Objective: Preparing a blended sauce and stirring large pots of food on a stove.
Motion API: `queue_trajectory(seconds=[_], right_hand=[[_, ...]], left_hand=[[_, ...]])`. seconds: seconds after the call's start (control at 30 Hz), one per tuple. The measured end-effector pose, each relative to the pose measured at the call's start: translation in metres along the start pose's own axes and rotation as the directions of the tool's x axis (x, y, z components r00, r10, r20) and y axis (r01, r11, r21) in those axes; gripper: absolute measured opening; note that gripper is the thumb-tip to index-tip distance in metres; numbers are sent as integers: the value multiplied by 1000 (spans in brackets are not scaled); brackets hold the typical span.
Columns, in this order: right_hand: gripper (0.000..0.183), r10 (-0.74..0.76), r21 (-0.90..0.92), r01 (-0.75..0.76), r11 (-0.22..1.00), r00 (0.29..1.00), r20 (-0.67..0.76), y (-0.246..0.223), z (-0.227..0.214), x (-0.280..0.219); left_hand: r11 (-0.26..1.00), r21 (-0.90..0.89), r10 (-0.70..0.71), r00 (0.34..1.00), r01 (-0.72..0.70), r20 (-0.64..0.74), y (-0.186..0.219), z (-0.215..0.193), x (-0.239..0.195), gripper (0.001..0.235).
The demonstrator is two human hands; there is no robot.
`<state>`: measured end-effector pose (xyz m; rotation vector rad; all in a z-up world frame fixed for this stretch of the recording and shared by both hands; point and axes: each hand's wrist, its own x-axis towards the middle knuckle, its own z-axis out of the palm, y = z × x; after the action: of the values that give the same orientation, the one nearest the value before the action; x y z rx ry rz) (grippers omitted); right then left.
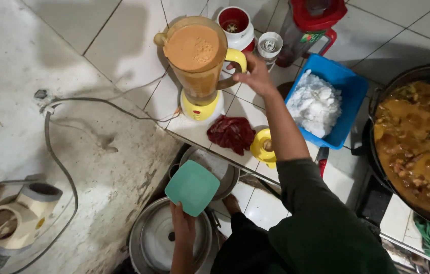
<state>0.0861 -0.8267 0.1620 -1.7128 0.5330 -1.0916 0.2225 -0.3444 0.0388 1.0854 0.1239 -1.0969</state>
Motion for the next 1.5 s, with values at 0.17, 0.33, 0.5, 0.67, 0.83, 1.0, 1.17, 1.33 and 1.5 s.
queue_trajectory(seconds=[0.17, 0.33, 0.5, 0.67, 0.83, 1.0, 1.17, 1.33, 1.5], right_hand=[[41, 53, 279, -125, 952, 967, 251, 17, 4, 33], [25, 194, 148, -200, 968, 979, 57, 12, 17, 28], [22, 146, 67, -145, 987, 989, -17, 14, 24, 16], [21, 183, 30, -181, 983, 980, -78, 7, 34, 3], [39, -48, -169, 25, 985, 990, -134, 4, 24, -3], [79, -383, -223, 388, 894, 921, 65, -111, 111, -90], [77, -572, 554, 335, 762, -53, 818, -204, 244, -180], [49, -639, 534, 714, 453, -157, 753, -263, 267, -174], [59, -526, -125, 598, 792, 772, 357, -172, 159, -69]], left_hand=[[1000, 1, -7, 1000, 7, -4, -3, 4, 22, 64], [1000, -14, -2, 1000, 2, -12, -9, 13, 38, 63], [998, -44, 42, 999, -41, 16, -4, 29, 51, 64], [1000, -1, -21, 998, 21, -67, 15, 52, 54, 64], [985, -76, 157, 987, -154, 29, 19, 55, 54, 62], [958, -166, 239, 971, -236, 2, 11, 30, 41, 60], [917, -239, 349, 933, -321, 88, 14, 22, 36, 58], [938, -213, 278, 960, -275, -14, 24, 25, 27, 58], [966, -162, 191, 979, -202, -76, 38, 29, 20, 58]])
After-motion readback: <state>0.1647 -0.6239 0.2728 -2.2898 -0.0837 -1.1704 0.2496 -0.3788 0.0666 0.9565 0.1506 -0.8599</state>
